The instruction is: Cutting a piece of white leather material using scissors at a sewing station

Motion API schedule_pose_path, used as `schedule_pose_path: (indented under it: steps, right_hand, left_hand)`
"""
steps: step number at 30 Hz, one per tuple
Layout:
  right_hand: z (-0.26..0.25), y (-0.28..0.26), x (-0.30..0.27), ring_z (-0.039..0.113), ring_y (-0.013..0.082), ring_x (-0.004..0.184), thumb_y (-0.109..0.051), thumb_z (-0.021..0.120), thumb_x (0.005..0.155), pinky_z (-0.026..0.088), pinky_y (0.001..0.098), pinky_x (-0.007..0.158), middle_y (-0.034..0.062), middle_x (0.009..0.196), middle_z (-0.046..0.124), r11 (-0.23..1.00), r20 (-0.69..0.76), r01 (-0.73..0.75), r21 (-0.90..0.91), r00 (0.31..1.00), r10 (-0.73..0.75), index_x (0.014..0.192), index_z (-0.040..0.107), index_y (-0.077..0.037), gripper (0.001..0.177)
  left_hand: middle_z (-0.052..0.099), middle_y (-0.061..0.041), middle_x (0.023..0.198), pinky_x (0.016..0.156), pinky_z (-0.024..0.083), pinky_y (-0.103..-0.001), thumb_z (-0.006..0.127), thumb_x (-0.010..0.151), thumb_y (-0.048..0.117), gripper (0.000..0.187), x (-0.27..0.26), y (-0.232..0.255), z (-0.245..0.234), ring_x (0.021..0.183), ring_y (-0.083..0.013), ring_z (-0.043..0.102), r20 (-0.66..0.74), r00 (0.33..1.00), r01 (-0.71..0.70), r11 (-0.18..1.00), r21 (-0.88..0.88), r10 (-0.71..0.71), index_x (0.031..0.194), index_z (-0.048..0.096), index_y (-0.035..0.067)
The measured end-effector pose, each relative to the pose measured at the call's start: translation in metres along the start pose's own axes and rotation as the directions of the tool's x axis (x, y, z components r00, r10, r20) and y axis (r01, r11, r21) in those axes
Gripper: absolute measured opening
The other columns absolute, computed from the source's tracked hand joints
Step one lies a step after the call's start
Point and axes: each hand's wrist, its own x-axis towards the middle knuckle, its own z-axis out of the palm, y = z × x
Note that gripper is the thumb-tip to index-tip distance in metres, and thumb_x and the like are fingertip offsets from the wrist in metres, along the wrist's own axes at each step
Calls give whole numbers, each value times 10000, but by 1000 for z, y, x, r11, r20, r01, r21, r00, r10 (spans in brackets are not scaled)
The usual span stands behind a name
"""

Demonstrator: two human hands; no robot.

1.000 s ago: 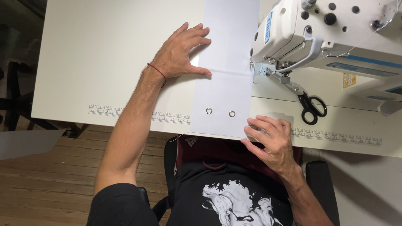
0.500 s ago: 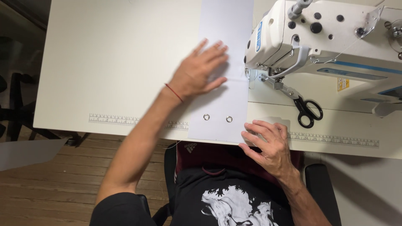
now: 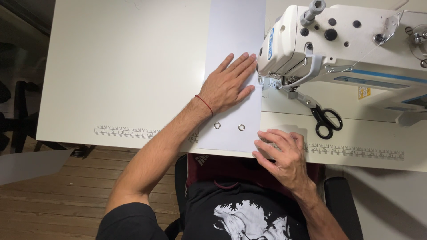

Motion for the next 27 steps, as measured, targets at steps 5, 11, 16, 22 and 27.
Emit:
schedule_pose_path:
  steps: [5, 11, 16, 22, 27]
  right_hand:
    - [2, 0, 3, 756, 252, 1355, -410, 858, 1059, 458, 491, 1109, -32, 1395, 830, 1000, 1, -20, -3, 1000, 20, 1268, 875, -296, 239]
    - [-3, -10, 13, 750, 243, 1323, -353, 904, 1037, 440, 496, 1111, -24, 1400, 833, 999, -4, -33, -17, 999, 33, 1211, 875, -243, 208]
    - [-4, -13, 18, 746, 226, 1291, -296, 948, 1005, 412, 504, 1121, -16, 1412, 839, 998, -8, -58, -25, 998, 58, 1156, 880, -203, 190]
    - [-5, -14, 22, 744, 227, 1279, -298, 928, 1026, 403, 481, 1123, -21, 1411, 839, 998, -15, -60, -31, 998, 60, 1169, 872, -209, 177]
    - [-5, -14, 21, 755, 235, 1261, -300, 960, 1006, 415, 494, 1109, -10, 1413, 843, 997, -14, -51, -58, 999, 51, 1174, 882, -207, 207]
  left_hand:
    - [478, -63, 1873, 1481, 195, -508, 422, 1250, 625, 719, 3, -3, -3, 1751, -225, 393, 20, 1000, 6, 1000, 10, -6, 1805, 490, 173]
    - [450, -109, 1881, 1472, 224, -525, 480, 1268, 574, 726, 4, -9, -7, 1756, -274, 391, 11, 998, -65, 998, 27, 65, 1815, 451, 97]
    - [419, -141, 1895, 1470, 223, -528, 501, 1289, 505, 709, 7, -13, -13, 1766, -305, 372, 8, 993, -117, 992, 39, 117, 1807, 445, 24]
    - [421, -140, 1893, 1468, 236, -536, 533, 1285, 485, 704, 10, -14, -19, 1762, -310, 384, 9, 992, -124, 992, 12, 124, 1801, 444, 14]
    - [440, -144, 1878, 1461, 234, -546, 551, 1279, 446, 662, 11, -14, -20, 1746, -326, 402, 4, 992, -128, 992, -24, 128, 1762, 498, -3]
